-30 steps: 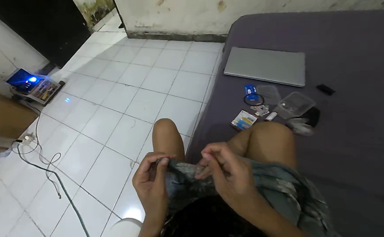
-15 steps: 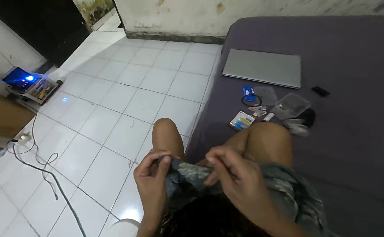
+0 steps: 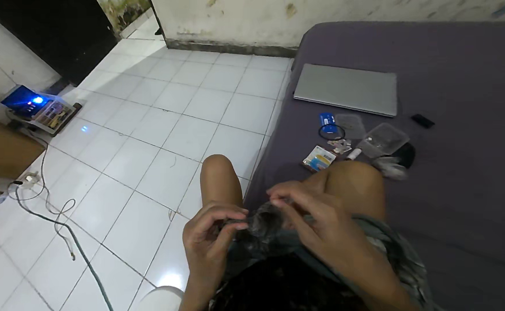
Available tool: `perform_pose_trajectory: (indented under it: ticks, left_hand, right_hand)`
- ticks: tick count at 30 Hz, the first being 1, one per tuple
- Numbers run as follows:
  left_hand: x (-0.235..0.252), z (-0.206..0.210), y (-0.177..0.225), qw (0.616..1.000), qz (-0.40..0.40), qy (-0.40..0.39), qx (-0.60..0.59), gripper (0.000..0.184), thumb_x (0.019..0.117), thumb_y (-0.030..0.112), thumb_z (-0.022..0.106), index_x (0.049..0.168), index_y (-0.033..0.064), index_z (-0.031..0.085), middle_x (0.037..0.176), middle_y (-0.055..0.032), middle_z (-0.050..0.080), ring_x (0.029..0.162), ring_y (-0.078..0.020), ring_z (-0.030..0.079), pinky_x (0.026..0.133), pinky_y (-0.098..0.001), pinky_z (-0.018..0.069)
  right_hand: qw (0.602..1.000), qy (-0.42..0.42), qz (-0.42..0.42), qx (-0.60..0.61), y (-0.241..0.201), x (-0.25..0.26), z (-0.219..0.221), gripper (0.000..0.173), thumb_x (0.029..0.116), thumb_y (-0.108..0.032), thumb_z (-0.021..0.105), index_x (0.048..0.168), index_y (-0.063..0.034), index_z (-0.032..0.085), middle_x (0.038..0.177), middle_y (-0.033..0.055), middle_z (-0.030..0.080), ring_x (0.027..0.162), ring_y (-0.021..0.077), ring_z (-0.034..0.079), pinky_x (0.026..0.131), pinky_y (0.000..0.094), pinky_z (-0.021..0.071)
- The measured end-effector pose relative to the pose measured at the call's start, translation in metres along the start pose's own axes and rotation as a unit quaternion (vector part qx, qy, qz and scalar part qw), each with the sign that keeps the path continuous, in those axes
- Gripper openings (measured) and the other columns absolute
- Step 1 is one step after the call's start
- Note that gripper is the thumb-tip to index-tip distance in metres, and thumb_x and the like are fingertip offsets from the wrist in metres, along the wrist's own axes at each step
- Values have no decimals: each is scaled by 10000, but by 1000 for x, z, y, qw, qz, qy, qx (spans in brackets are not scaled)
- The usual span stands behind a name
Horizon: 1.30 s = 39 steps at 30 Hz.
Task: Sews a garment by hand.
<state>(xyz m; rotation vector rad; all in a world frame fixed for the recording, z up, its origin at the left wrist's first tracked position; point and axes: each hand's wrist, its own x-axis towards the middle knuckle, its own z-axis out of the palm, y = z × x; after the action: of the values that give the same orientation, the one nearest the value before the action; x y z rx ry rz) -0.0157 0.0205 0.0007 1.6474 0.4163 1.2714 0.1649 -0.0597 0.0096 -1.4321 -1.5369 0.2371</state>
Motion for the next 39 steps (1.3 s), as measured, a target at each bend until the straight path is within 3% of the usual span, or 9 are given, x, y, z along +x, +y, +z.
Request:
perform_pose_trajectory:
  ticks: [2, 7, 13, 25, 39]
  left_hand:
    - [0, 0, -1, 1000, 8, -12, -8, 127, 984, 254, 659, 1016, 171, 750, 1006, 108, 734, 973, 14, 694, 838, -151, 575]
    - [-1, -5, 0, 999, 30, -27, -12, 130, 983, 237, 663, 1003, 149, 757, 987, 94, 736, 953, 8, 698, 839, -154, 576]
    - [-2, -6, 2, 999, 20, -21, -29, 140, 986, 231, 660, 1017, 151, 770, 989, 89, 751, 947, -2, 707, 825, -156, 580]
    - [-6, 1, 9, 977, -127, -45, -167, 184, 1003, 264, 625, 1045, 160, 771, 957, 69, 764, 899, 8, 707, 812, -159, 574]
    - [-7, 3, 10, 972, -132, -46, -188, 185, 996, 265, 633, 1039, 160, 779, 948, 77, 762, 899, 17, 701, 818, -160, 568]
  right_hand:
    - [997, -2, -17, 70, -2, 1, 3, 198, 1032, -154, 571, 975, 2, 678, 1027, 107, 699, 705, -21, 619, 631, 83, 516]
    - [963, -72, -7, 261, -5, 8, 7, 181, 1022, -136, 603, 992, 28, 674, 891, 50, 712, 727, -41, 670, 664, 92, 562]
    - [953, -92, -30, 287, -8, 7, 1, 174, 998, -123, 630, 975, 40, 685, 806, 38, 724, 719, -59, 671, 666, 81, 550]
    - [918, -89, -34, 385, -2, 2, 0, 95, 959, -71, 683, 982, 17, 709, 825, 1, 728, 731, -57, 677, 666, 106, 577]
    - [912, -89, -21, 401, 0, -1, -1, 87, 959, -75, 686, 983, 4, 713, 816, -17, 729, 717, -54, 678, 654, 109, 578]
